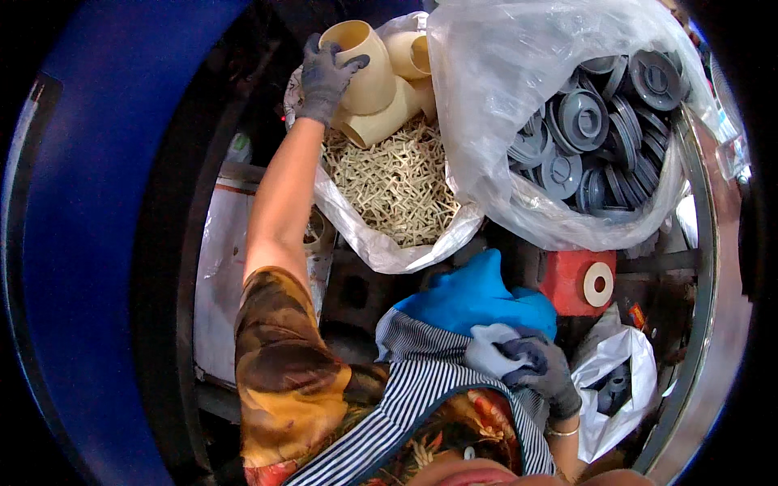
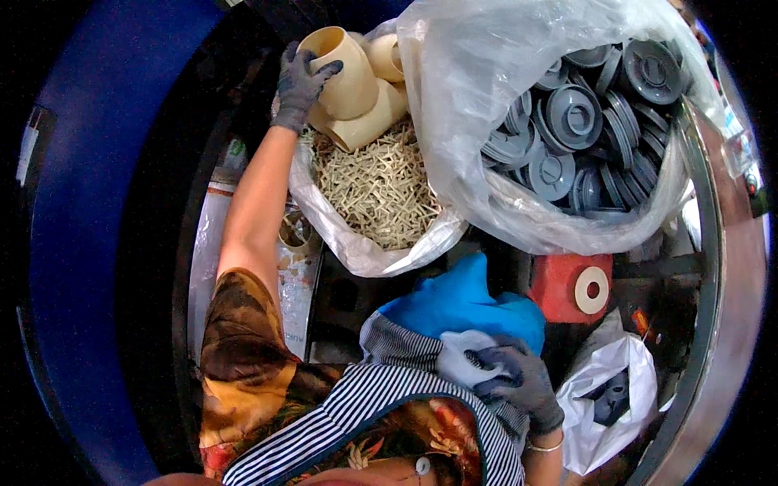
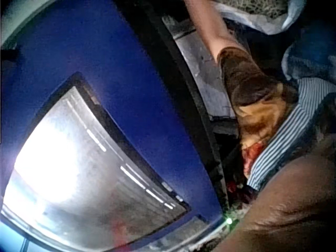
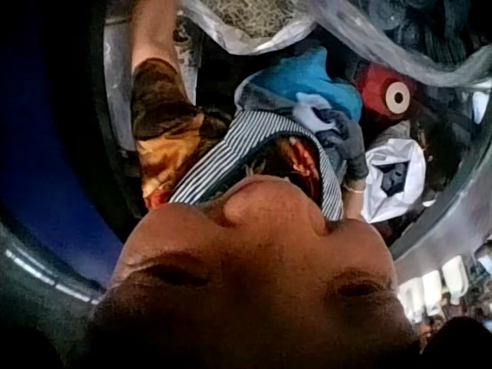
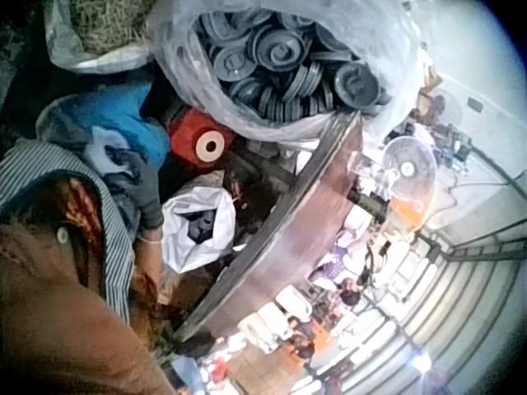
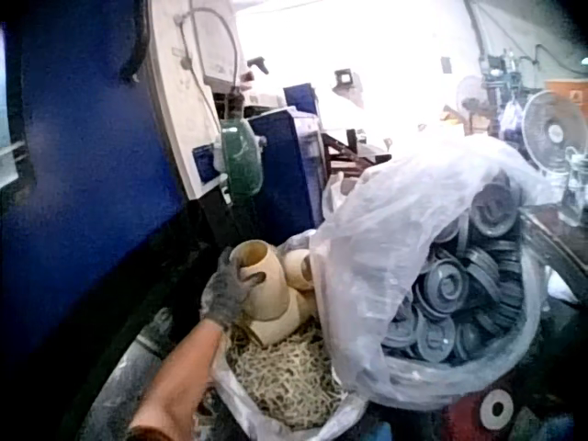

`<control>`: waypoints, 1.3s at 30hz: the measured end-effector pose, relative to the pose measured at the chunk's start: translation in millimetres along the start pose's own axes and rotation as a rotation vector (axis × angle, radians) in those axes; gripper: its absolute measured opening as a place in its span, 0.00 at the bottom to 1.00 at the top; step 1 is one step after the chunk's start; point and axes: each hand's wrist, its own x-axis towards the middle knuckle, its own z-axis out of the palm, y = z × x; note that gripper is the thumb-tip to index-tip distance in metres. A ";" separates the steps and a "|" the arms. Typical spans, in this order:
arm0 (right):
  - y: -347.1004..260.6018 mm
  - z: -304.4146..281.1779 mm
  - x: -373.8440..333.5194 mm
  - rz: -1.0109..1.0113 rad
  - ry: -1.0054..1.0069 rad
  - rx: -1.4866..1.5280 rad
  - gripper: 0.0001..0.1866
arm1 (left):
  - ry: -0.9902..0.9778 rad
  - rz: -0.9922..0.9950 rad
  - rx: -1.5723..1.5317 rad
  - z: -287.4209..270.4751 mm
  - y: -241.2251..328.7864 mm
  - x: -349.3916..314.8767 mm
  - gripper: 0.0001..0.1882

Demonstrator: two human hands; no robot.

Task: The person repeatedly picks up a beige plastic container and a grey lid, aligns them, and presses the lid onto the container to secure it. The person then places the assembled container into a white bag filled with packing material. This process is repeated multiple times with different containers.

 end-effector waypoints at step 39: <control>-139.9 -24.6 225.6 -0.547 0.303 -0.386 0.18 | -0.128 -0.164 -0.224 241.0 -189.9 20.3 0.20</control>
